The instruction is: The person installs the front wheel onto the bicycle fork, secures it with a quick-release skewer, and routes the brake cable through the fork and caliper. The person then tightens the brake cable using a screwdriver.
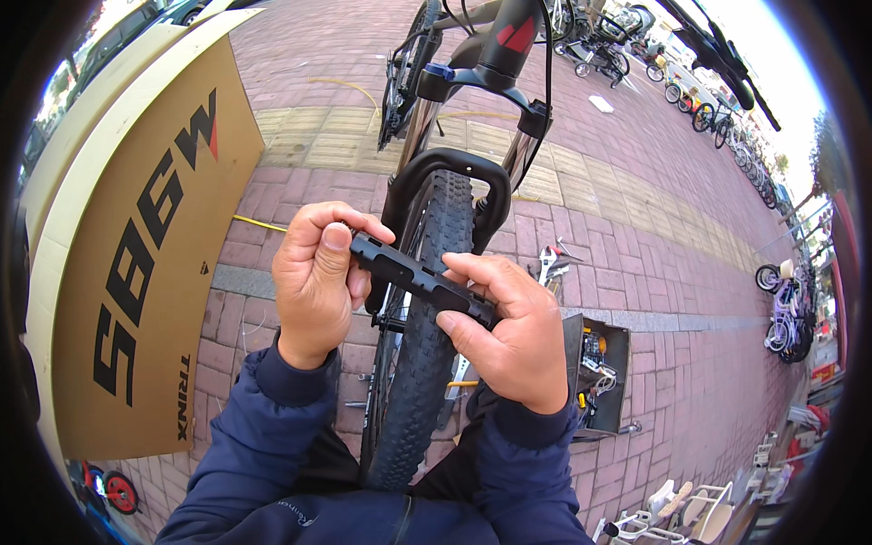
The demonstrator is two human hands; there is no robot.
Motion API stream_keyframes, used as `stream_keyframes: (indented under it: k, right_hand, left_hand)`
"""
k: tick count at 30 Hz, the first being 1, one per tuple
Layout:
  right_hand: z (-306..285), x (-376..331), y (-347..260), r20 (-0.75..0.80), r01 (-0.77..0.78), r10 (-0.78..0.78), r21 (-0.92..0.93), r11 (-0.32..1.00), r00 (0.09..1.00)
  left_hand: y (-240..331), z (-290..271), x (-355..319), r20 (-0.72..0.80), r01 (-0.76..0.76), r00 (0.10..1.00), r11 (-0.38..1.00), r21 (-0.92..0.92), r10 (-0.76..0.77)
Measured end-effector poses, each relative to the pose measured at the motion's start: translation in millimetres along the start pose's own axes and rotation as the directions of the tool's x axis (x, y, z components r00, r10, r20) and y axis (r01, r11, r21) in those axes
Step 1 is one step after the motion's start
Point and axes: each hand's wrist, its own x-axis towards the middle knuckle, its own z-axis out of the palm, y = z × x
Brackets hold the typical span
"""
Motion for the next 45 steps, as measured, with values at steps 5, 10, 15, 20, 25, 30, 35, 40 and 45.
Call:
stream_keyframes:
  k: [5, 10, 15, 20, 25, 30, 35, 40, 45]
  right_hand:
    - [-1.5, -3.8, -0.8, 0.105, -0.19, 0.164, 0.338, 0.922, 0.981]
    - [0.8, -3.0, 2.2, 0.043, -0.175, 0.169, 0.285, 0.942, 0.985]
    - [-1.5, -2.8, 2.8, -0.033, -0.084, 0.087, 0.071, 0.994, 0.996]
    - [1.6, -0.1, 5.3, -0.063, -0.101, 0.098, -0.042, 0.994, 0.993]
    - [8.8, -3.4, 2.6, -0.13, -0.35, 0.364, 0.118, 0.929, 0.922]
    - [5.4, -1.5, 0.3, -0.144, -0.231, 0.23, 0.01, 0.973, 0.963]
    - [-0.9, -0.5, 4.5, -0.071, -0.025, 0.01, -0.216, 0.976, 0.997]
    - [-31.9, -3.4, 4.2, -0.065, -0.068, 0.064, -0.064, 0.996, 0.996]
    - [-55.6, -9.6, 12.8, -0.117, -0.114, 0.124, 0.091, 0.989, 0.985]
  left_hand:
    - [-7.1, -2.3, 3.6, -0.127, -0.023, 0.992, 0.992, -0.125, 0.007]
    - [-11.2, -8.1, 8.7, -0.208, -0.054, 0.978, 0.981, -0.187, 0.014]
    - [-11.6, -5.9, 7.5, -0.252, -0.058, 0.968, 0.98, -0.191, 0.008]
    - [-7.3, -5.0, 6.7, -0.254, -0.106, 0.966, 0.976, -0.19, 0.055]
    - [-7.0, 0.3, 2.2, -0.272, -0.123, 0.958, 0.986, -0.115, 0.087]
    - [-11.3, -3.0, 4.9, -0.312, -0.167, 0.942, 0.979, -0.12, 0.122]
    - [-8.6, -8.9, 12.0, -0.374, -0.189, 0.919, 0.973, -0.135, 0.126]
    - [23.7, -49.7, 32.8, -0.554, -0.286, 0.811, 0.954, -0.095, 0.188]
    - [95.4, -145.4, 64.0, -0.539, -0.434, 0.667, 0.856, 0.282, 0.515]
